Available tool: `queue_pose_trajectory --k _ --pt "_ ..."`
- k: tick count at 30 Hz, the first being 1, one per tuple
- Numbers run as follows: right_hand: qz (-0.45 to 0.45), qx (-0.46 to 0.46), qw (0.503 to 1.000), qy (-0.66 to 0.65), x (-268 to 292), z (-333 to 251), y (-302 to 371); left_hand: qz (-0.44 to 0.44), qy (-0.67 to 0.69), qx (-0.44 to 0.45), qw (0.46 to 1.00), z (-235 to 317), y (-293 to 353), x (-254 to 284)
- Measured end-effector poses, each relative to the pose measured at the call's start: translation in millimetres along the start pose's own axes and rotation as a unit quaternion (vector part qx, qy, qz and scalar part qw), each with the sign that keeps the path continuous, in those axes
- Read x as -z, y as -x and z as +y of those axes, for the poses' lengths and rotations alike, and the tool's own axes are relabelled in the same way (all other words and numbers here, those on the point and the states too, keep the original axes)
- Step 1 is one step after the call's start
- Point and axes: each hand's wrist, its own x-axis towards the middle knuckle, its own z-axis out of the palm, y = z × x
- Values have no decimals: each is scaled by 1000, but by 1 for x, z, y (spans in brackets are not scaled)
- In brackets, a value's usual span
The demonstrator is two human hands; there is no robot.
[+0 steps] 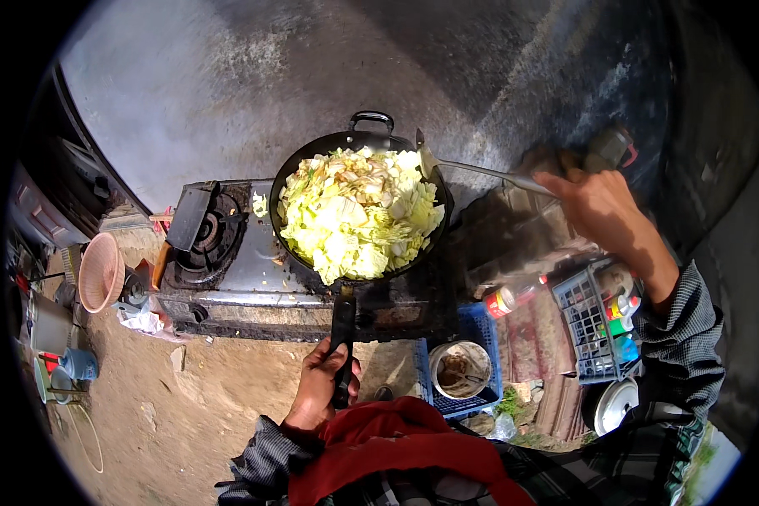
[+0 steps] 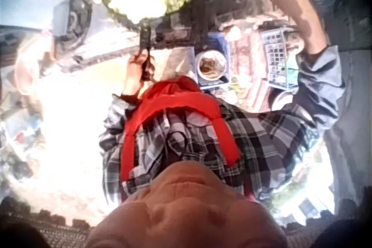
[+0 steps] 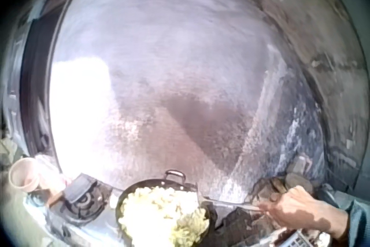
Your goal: The person pours a yellow liquid from a red ladle into a large metal pot and stirs it. They then move to an outdoor gas stove and stir-fry chopped cabbage in a black pan, adding more cabbage from a basket. The person uses a ladle and a spatula to manage the cooking process.
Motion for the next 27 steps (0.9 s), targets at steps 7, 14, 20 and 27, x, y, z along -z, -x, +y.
queue_pose_trajectory --k 7,14,20,27 --pt "-53 49 997 -15 -51 0 -35 -25 4 25 999 17 7 10" --pt "-79 -19 993 -80 -28 -13 -29 -27 -4 29 999 22 9 11" --pt "-114 -140 895 -407 40 -6 16 -31 8 24 999 21 9 18" --pt "-244 -200 798 -513 88 -35 26 -66 -8 16 998 21 6 22"
